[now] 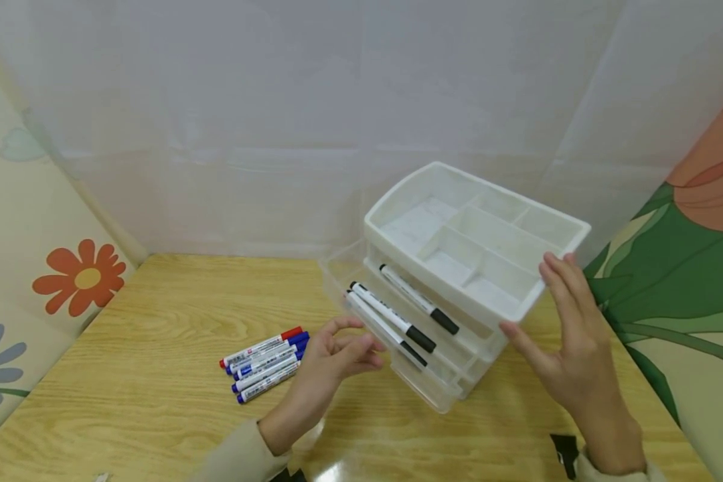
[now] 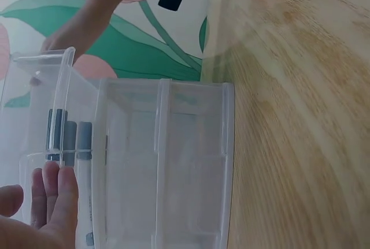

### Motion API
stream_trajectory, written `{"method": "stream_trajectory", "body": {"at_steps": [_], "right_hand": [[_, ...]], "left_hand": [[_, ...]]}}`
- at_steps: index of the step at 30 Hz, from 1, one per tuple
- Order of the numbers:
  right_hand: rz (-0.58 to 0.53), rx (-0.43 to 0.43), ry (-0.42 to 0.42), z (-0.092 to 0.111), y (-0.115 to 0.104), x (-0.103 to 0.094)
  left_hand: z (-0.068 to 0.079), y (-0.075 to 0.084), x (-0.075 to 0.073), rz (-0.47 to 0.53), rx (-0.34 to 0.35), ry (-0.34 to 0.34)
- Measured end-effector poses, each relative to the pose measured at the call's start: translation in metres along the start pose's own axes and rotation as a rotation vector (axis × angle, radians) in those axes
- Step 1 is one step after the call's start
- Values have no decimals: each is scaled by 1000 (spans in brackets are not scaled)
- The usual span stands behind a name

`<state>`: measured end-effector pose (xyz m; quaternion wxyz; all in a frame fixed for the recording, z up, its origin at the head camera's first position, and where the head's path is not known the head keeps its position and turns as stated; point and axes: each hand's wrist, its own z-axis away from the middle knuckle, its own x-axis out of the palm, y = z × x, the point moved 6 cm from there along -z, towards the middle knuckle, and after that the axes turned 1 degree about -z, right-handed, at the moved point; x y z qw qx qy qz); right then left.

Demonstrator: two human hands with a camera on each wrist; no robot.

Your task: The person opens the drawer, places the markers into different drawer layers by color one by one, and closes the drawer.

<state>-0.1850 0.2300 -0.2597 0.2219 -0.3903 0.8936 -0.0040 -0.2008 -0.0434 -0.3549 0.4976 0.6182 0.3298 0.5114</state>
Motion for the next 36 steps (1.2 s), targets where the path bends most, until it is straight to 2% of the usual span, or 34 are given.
{"method": "stream_trajectory", "body": {"at_steps": [13, 18, 36], "right_hand": [[7, 0, 12, -1, -1, -1], [-1, -1, 16, -2, -2, -2], [-6, 3, 9, -5, -5, -3]], "left_hand": [[-6, -1, 13, 69, 25, -32], [-10, -3, 17, 64, 8, -19], [-31, -2, 32, 61, 51, -42]]}}
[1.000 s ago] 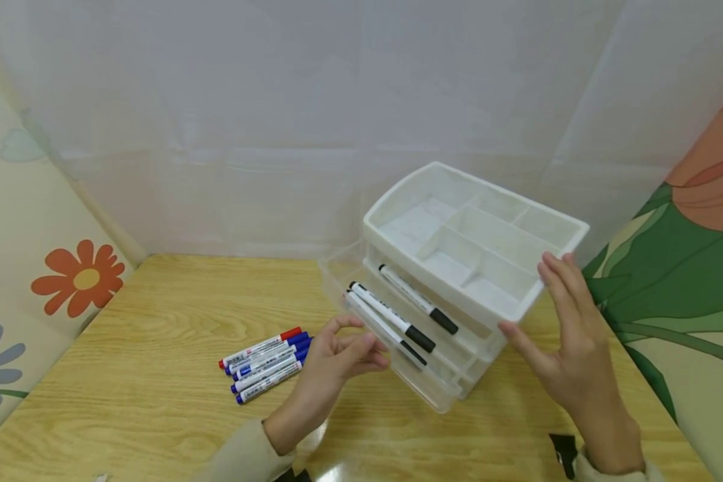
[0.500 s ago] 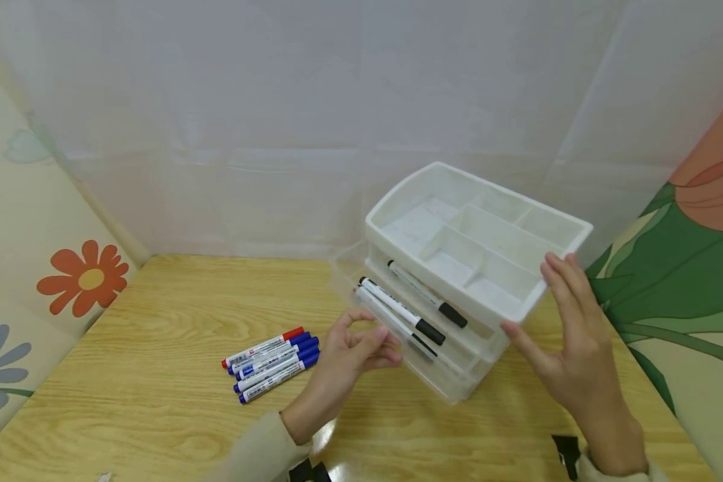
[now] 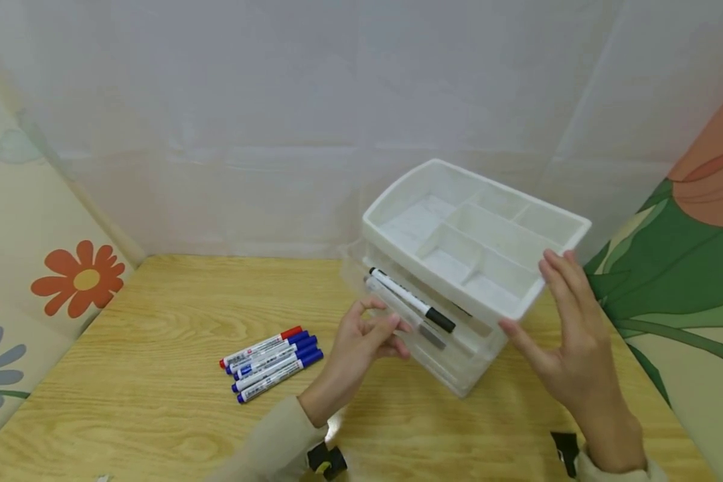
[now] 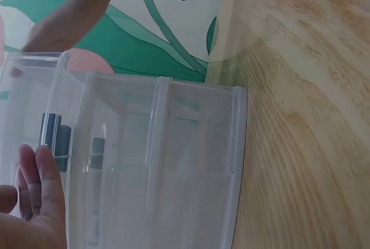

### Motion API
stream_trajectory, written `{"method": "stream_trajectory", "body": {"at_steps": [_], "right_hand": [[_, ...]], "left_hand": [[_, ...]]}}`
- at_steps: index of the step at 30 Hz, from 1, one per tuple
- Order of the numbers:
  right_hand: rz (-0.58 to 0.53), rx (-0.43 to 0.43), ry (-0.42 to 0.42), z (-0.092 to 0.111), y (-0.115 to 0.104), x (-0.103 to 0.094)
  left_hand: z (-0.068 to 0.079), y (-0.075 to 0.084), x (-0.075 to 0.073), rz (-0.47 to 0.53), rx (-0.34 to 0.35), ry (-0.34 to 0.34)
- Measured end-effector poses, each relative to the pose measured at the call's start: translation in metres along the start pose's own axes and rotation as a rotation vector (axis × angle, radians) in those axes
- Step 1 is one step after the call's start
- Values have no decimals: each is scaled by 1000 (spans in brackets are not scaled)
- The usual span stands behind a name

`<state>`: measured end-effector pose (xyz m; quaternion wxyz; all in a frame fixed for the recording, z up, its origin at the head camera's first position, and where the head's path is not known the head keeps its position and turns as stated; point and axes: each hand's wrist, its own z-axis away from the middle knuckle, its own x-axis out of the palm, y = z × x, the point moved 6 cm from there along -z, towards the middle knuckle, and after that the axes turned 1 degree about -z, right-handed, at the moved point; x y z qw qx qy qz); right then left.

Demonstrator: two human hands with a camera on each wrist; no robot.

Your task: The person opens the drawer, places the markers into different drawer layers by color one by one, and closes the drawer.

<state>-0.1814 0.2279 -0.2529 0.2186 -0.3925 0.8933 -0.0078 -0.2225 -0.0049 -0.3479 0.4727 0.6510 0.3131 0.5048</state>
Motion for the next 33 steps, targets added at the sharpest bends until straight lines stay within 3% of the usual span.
{"method": "stream_trajectory", "body": {"at_steps": [21, 33], "right_hand": [[-1, 0, 8, -2, 0, 1], [9, 4, 5, -1, 0, 1]], "left_hand": [[-34, -4, 18, -1, 31, 29], [-45, -7, 20, -11, 2, 56]]}}
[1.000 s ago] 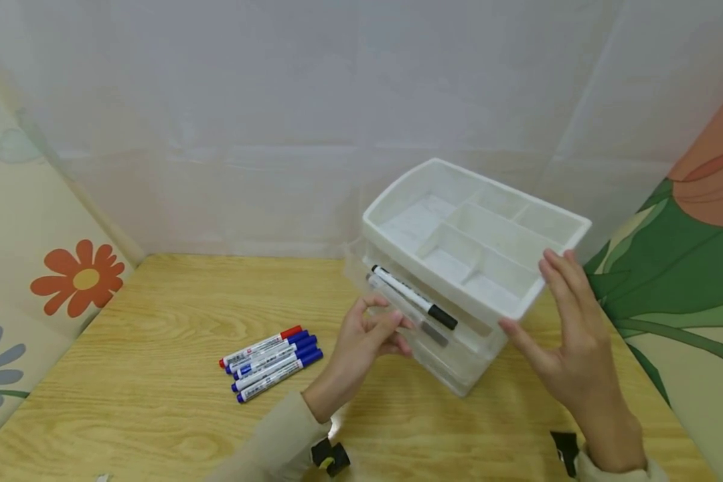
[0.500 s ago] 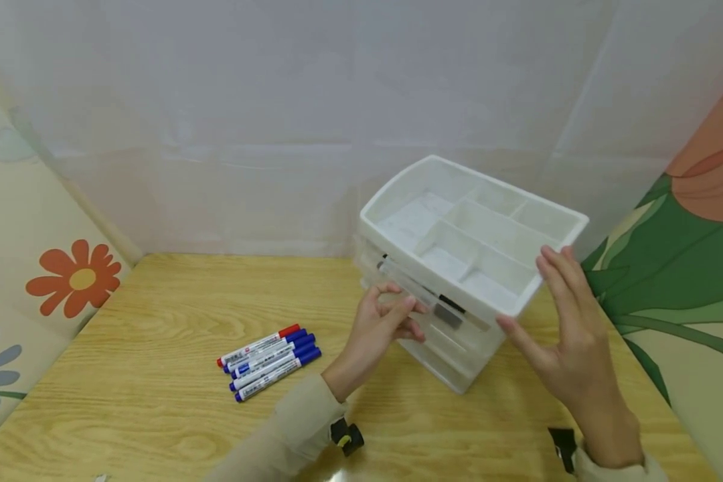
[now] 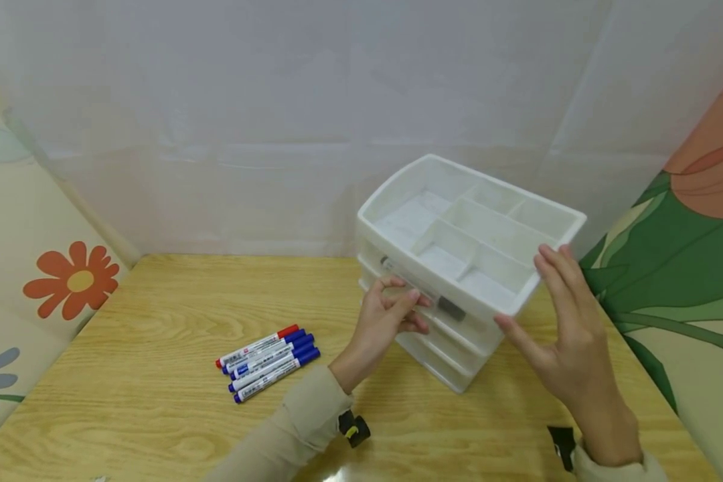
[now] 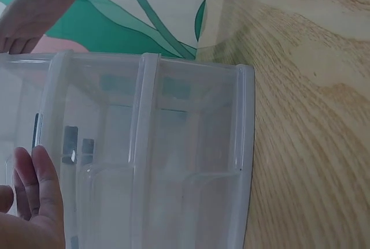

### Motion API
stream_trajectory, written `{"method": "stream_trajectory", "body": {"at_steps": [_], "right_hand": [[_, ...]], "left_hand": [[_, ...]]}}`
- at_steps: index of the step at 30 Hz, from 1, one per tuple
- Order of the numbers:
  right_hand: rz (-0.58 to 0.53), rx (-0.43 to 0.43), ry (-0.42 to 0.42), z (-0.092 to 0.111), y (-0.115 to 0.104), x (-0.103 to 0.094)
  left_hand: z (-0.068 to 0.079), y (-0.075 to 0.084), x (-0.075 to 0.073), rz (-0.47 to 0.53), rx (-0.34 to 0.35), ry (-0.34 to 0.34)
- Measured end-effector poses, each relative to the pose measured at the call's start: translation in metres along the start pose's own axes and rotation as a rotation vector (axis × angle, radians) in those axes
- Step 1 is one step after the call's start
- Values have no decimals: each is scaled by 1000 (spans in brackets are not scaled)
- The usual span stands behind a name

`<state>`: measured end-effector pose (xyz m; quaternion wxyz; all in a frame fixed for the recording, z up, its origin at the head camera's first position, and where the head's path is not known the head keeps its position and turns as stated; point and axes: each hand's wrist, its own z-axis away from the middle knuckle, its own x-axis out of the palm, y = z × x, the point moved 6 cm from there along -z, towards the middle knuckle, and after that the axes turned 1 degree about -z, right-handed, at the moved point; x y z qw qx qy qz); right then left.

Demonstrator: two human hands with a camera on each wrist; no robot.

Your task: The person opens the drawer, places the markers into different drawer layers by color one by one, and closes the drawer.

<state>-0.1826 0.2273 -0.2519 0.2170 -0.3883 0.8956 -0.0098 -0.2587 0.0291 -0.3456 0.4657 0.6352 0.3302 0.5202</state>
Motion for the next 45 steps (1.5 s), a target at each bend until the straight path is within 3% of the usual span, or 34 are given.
{"method": "stream_trajectory", "body": {"at_steps": [14, 27, 35, 45], "right_hand": [[5, 20, -15, 2, 1, 0], [7, 16, -17, 3, 2, -1], [4, 1, -10, 2, 1, -1], [5, 3, 1, 1, 0, -1]], "left_hand": [[7, -6, -7, -14, 39, 16], [11, -29, -21, -77, -21, 95], [13, -44, -23, -67, -89, 84], [12, -45, -13, -85, -61, 49]]}}
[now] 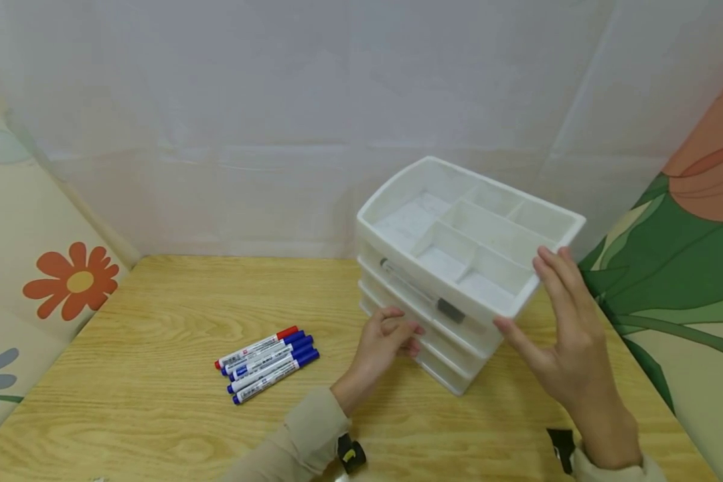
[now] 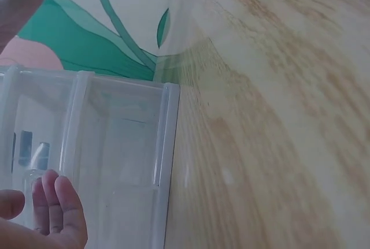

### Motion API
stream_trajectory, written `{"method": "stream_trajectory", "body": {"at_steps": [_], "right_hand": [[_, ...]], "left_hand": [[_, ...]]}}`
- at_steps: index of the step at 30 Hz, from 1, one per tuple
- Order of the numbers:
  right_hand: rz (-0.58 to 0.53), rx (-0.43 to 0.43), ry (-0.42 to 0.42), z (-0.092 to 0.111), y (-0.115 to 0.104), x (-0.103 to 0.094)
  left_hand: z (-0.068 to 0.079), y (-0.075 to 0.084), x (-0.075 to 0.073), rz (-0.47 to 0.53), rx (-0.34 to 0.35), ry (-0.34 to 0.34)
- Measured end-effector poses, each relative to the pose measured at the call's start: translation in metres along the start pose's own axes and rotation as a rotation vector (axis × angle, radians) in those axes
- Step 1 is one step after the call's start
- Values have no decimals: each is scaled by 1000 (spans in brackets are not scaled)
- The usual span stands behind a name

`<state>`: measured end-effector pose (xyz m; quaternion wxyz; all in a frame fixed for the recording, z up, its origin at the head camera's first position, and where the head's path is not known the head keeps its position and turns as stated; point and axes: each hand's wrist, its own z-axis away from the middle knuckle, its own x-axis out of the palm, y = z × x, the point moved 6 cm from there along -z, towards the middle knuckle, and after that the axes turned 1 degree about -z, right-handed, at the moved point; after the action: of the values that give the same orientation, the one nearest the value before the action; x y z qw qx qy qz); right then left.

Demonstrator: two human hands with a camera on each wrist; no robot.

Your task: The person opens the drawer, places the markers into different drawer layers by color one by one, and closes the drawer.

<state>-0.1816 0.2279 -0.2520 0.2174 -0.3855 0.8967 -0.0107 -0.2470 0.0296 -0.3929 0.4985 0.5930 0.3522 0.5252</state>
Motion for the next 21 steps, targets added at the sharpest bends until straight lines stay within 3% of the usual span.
{"method": "stream_trajectory", "body": {"at_steps": [21], "right_hand": [[3, -11, 2, 1, -1, 0]], "left_hand": [[15, 0, -11, -37, -17, -7]]}}
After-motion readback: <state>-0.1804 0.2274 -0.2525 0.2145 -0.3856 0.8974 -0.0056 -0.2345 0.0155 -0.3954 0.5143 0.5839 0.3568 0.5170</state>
